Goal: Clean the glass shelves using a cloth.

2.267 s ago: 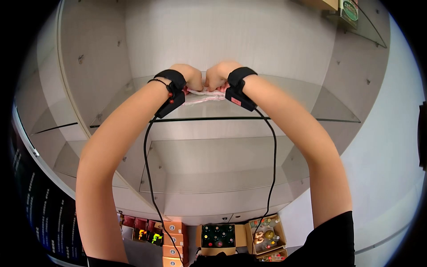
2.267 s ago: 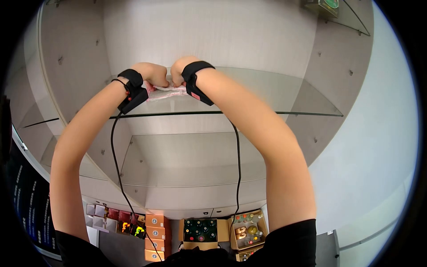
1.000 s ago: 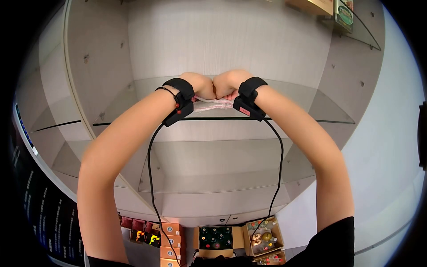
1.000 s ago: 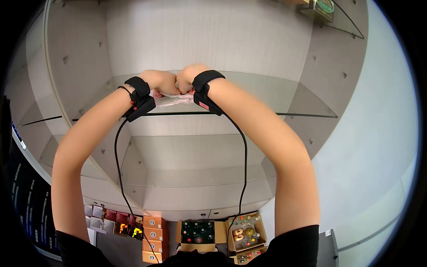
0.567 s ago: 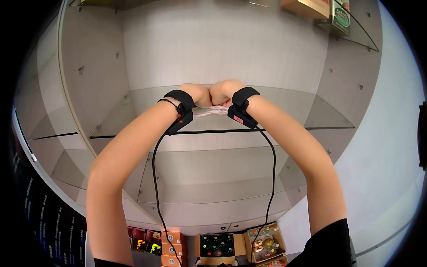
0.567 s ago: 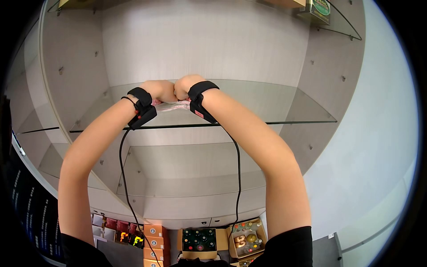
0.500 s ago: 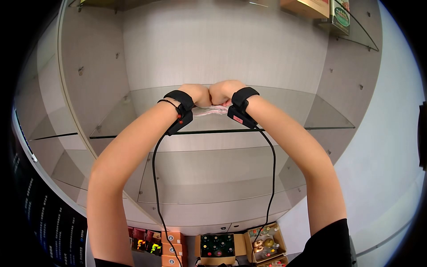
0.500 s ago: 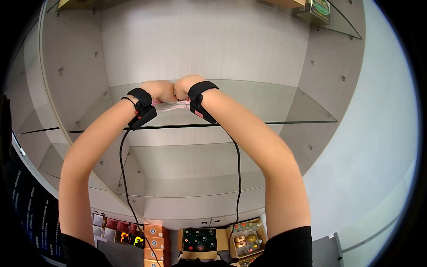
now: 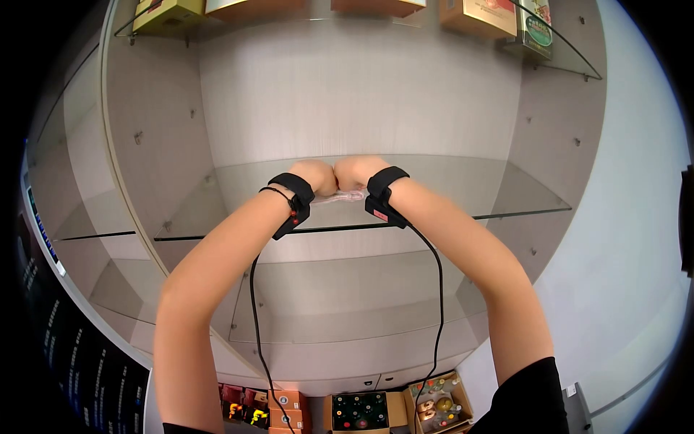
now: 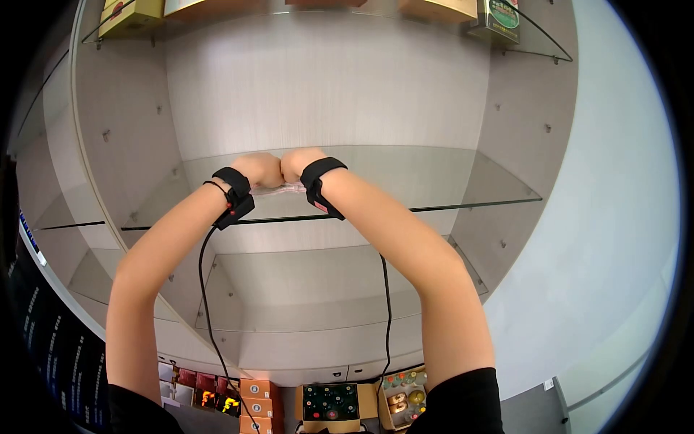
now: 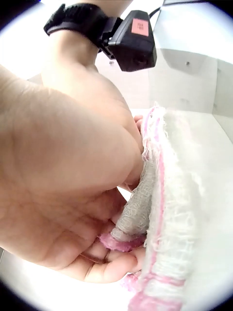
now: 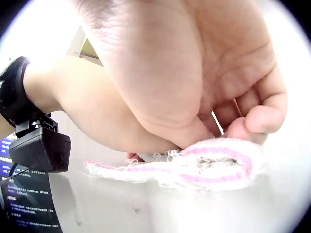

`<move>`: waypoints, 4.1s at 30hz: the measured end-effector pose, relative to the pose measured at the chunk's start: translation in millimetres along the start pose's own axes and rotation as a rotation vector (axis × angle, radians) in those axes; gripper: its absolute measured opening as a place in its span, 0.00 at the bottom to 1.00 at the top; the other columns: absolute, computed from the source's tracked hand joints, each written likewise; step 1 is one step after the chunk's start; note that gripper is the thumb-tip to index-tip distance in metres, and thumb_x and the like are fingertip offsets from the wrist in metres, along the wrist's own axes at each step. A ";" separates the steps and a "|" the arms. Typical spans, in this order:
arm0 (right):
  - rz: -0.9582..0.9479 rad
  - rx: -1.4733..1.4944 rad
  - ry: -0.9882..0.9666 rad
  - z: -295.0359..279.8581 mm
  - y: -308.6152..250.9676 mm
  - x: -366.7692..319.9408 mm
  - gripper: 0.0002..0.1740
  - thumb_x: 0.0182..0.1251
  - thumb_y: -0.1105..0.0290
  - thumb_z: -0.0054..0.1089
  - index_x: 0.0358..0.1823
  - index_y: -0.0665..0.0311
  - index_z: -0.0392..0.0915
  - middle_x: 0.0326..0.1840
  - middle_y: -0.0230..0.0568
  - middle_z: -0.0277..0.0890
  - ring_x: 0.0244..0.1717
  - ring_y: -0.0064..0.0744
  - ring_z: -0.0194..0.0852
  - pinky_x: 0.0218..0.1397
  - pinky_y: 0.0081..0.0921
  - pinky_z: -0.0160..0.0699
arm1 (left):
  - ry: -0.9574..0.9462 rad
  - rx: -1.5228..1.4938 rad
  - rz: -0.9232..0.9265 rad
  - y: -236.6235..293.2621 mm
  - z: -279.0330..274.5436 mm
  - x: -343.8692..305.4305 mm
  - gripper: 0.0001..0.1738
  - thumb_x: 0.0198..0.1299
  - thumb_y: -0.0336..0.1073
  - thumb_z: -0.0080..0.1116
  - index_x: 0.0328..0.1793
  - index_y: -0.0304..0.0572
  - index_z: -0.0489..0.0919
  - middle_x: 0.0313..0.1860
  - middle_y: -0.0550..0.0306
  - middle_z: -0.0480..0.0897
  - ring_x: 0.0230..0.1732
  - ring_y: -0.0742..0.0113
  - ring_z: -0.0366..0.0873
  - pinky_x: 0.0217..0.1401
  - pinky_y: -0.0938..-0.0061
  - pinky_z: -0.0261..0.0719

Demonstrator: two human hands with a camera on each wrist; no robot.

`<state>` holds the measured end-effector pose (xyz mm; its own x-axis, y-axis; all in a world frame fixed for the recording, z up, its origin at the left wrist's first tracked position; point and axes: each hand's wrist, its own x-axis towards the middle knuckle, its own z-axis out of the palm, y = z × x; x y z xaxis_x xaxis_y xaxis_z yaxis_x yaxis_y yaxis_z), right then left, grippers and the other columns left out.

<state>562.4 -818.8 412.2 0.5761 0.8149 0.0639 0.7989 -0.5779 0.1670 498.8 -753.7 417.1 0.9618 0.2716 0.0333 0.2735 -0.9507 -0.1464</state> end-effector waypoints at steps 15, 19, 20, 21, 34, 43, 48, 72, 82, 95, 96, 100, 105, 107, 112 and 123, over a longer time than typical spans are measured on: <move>0.032 0.059 -0.049 -2.2 -4.2 -14.7 0.12 0.35 0.70 0.46 0.26 0.60 0.72 0.27 0.44 0.70 0.28 0.41 0.67 0.30 0.28 0.66 | -0.057 0.023 0.041 -1.1 4.7 1.6 0.17 0.42 0.41 0.40 0.36 0.42 0.72 0.38 0.48 0.72 0.40 0.56 0.68 0.41 0.72 0.65; 0.061 0.018 -0.052 -7.2 -6.2 -16.3 0.11 0.35 0.72 0.45 0.25 0.61 0.72 0.24 0.44 0.69 0.25 0.40 0.66 0.28 0.27 0.65 | -0.046 0.020 0.044 -3.3 2.2 3.1 0.17 0.42 0.43 0.40 0.32 0.38 0.71 0.28 0.49 0.72 0.30 0.59 0.68 0.33 0.73 0.64; 0.054 0.010 -0.048 -7.0 -6.7 -16.8 0.11 0.35 0.72 0.44 0.24 0.62 0.72 0.23 0.44 0.68 0.24 0.40 0.65 0.28 0.27 0.65 | -0.013 0.014 0.062 -4.7 3.2 3.6 0.18 0.42 0.44 0.40 0.27 0.35 0.71 0.20 0.49 0.72 0.21 0.60 0.67 0.25 0.73 0.64; 0.055 0.006 -0.050 -6.6 -6.7 -16.2 0.11 0.34 0.72 0.44 0.24 0.62 0.72 0.23 0.44 0.68 0.24 0.40 0.65 0.28 0.27 0.65 | -0.018 0.011 0.065 -5.4 4.6 5.4 0.18 0.42 0.44 0.40 0.27 0.35 0.71 0.20 0.49 0.72 0.21 0.60 0.67 0.25 0.73 0.64; 0.048 -0.056 -0.017 -1.0 -7.6 -12.9 0.11 0.35 0.72 0.45 0.25 0.63 0.71 0.23 0.44 0.69 0.24 0.40 0.66 0.27 0.27 0.66 | 0.045 -0.005 0.087 -7.7 10.1 5.9 0.17 0.42 0.42 0.40 0.30 0.36 0.72 0.26 0.47 0.73 0.28 0.57 0.70 0.30 0.72 0.66; 0.037 -0.036 -0.024 3.0 -6.1 -8.1 0.10 0.35 0.72 0.45 0.24 0.64 0.71 0.22 0.44 0.69 0.23 0.39 0.66 0.27 0.27 0.65 | 0.035 0.024 0.066 -5.9 8.9 2.2 0.17 0.43 0.42 0.41 0.32 0.37 0.73 0.28 0.47 0.74 0.30 0.56 0.70 0.32 0.71 0.66; 0.032 -0.032 -0.012 3.5 -6.4 -7.8 0.11 0.35 0.73 0.45 0.25 0.64 0.71 0.24 0.45 0.69 0.25 0.39 0.67 0.28 0.27 0.66 | 0.048 0.023 0.060 -6.3 10.1 2.1 0.18 0.43 0.43 0.40 0.32 0.37 0.73 0.29 0.47 0.74 0.33 0.56 0.70 0.34 0.71 0.67; 0.038 -0.012 0.001 6.9 -6.2 -5.6 0.11 0.37 0.73 0.46 0.27 0.64 0.72 0.27 0.46 0.69 0.28 0.41 0.68 0.30 0.28 0.67 | 0.031 0.007 0.052 -6.9 11.2 3.5 0.19 0.44 0.44 0.39 0.34 0.37 0.72 0.33 0.46 0.73 0.35 0.54 0.69 0.37 0.70 0.66; 0.016 0.020 0.011 4.5 -5.3 -9.4 0.12 0.33 0.74 0.45 0.26 0.62 0.72 0.25 0.48 0.69 0.25 0.41 0.67 0.28 0.28 0.66 | -0.052 0.019 0.046 -8.1 7.2 5.1 0.17 0.43 0.43 0.40 0.31 0.38 0.72 0.29 0.49 0.73 0.29 0.60 0.70 0.32 0.74 0.66; 0.057 -0.025 -0.138 -15.0 -9.2 -16.8 0.09 0.33 0.75 0.40 0.21 0.61 0.69 0.19 0.39 0.65 0.19 0.35 0.62 0.22 0.24 0.62 | -0.139 -0.044 0.066 -20.8 11.5 29.5 0.17 0.42 0.47 0.40 0.25 0.40 0.70 0.17 0.58 0.70 0.17 0.68 0.66 0.24 0.78 0.65; 0.049 -0.018 -0.115 -13.4 -7.3 -14.1 0.15 0.31 0.74 0.42 0.26 0.59 0.72 0.26 0.44 0.69 0.25 0.42 0.65 0.28 0.27 0.65 | -0.134 -0.042 0.065 -20.2 11.2 30.4 0.17 0.42 0.47 0.40 0.25 0.40 0.70 0.17 0.58 0.70 0.17 0.68 0.66 0.24 0.78 0.65; 0.065 0.054 -0.107 -3.5 -0.1 -1.5 0.13 0.30 0.74 0.42 0.24 0.61 0.72 0.24 0.46 0.68 0.24 0.42 0.65 0.28 0.27 0.65 | -0.117 -0.002 0.051 -15.9 8.3 24.2 0.22 0.44 0.50 0.39 0.31 0.38 0.71 0.25 0.53 0.73 0.24 0.63 0.68 0.29 0.74 0.66; 0.128 0.072 -0.086 3.5 4.2 0.2 0.09 0.30 0.74 0.42 0.19 0.66 0.69 0.20 0.49 0.65 0.22 0.41 0.63 0.26 0.27 0.65 | -0.102 0.013 0.024 -9.7 7.2 11.7 0.20 0.46 0.47 0.37 0.36 0.41 0.71 0.29 0.51 0.73 0.27 0.63 0.69 0.31 0.74 0.65; 0.108 0.042 -0.106 2.8 3.8 -0.5 0.09 0.30 0.75 0.42 0.19 0.66 0.69 0.20 0.49 0.65 0.22 0.41 0.63 0.26 0.27 0.65 | -0.103 0.024 0.029 -10.3 7.6 9.3 0.20 0.46 0.47 0.36 0.35 0.40 0.71 0.30 0.50 0.73 0.28 0.61 0.69 0.32 0.73 0.65; 0.057 0.000 -0.079 6.1 -2.4 -8.8 0.09 0.33 0.75 0.43 0.21 0.66 0.70 0.22 0.49 0.67 0.24 0.42 0.66 0.27 0.28 0.65 | -0.100 -0.006 0.036 -4.8 6.4 -1.0 0.19 0.46 0.46 0.36 0.33 0.38 0.72 0.28 0.48 0.73 0.27 0.59 0.69 0.30 0.72 0.65; 0.034 -0.049 -0.034 8.4 -7.2 -7.0 0.11 0.38 0.73 0.44 0.26 0.63 0.72 0.27 0.46 0.69 0.27 0.41 0.68 0.28 0.29 0.66 | -0.150 -0.029 0.049 -11.3 7.5 17.5 0.16 0.44 0.43 0.40 0.24 0.37 0.71 0.19 0.53 0.70 0.19 0.63 0.66 0.24 0.75 0.65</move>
<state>554.1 -820.8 402.3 0.6090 0.7923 0.0370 0.7697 -0.6016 0.2135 512.5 -737.1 412.0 0.9627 0.2421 -0.1210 0.2286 -0.9667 -0.1152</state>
